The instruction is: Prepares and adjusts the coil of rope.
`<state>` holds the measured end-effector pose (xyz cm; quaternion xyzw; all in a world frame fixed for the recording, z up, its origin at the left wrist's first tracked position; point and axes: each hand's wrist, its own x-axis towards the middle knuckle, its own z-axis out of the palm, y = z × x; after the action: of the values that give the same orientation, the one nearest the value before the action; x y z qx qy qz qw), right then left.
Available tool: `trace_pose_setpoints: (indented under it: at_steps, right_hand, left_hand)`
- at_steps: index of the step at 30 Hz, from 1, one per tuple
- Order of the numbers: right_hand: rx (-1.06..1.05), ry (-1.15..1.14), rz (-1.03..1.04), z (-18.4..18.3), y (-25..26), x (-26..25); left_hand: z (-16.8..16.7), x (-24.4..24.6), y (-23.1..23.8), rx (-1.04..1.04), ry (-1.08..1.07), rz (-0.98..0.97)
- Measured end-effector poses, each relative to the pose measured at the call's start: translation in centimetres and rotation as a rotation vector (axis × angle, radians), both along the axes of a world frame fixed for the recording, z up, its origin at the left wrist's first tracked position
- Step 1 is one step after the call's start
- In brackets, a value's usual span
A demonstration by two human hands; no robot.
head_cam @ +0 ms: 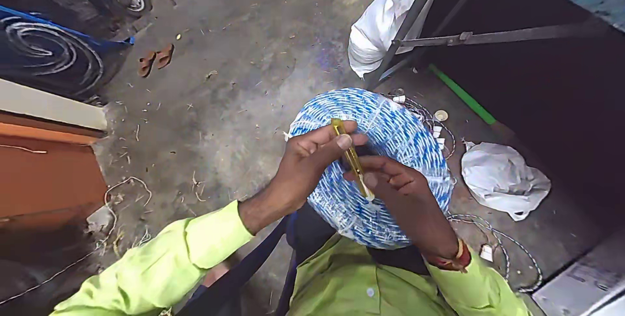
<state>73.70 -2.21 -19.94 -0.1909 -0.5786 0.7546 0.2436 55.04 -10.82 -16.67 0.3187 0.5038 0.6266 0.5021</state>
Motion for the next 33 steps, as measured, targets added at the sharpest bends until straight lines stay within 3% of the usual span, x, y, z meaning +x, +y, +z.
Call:
trace_pose_setpoints:
  at_steps: [4,7,13,23,33]
  right_hand:
    - [-0.133,0.047,0.178,-0.8,0.9,0.7]
    - [-0.207,0.007,0.146,-0.6,0.5,0.5]
    - [-0.124,-0.021,0.047,-1.3,-0.1,-0.1]
    - [-0.084,-0.033,0.024,-1.3,-0.5,0.1]
    - [-0.028,0.030,0.008,-2.3,-0.1,0.0]
  left_hand:
    - [-0.4,-0.3,0.5,-0.032,-0.099,0.045]
    - [-1.0,-0.3,0.6,-0.012,-0.117,0.074]
    - [-1.4,-0.3,0.7,0.037,-0.115,0.062]
    - [-1.8,-0.3,0.9,-0.028,-0.191,0.069]
    - [-2.1,0.2,1.1,0.034,-0.189,0.066]
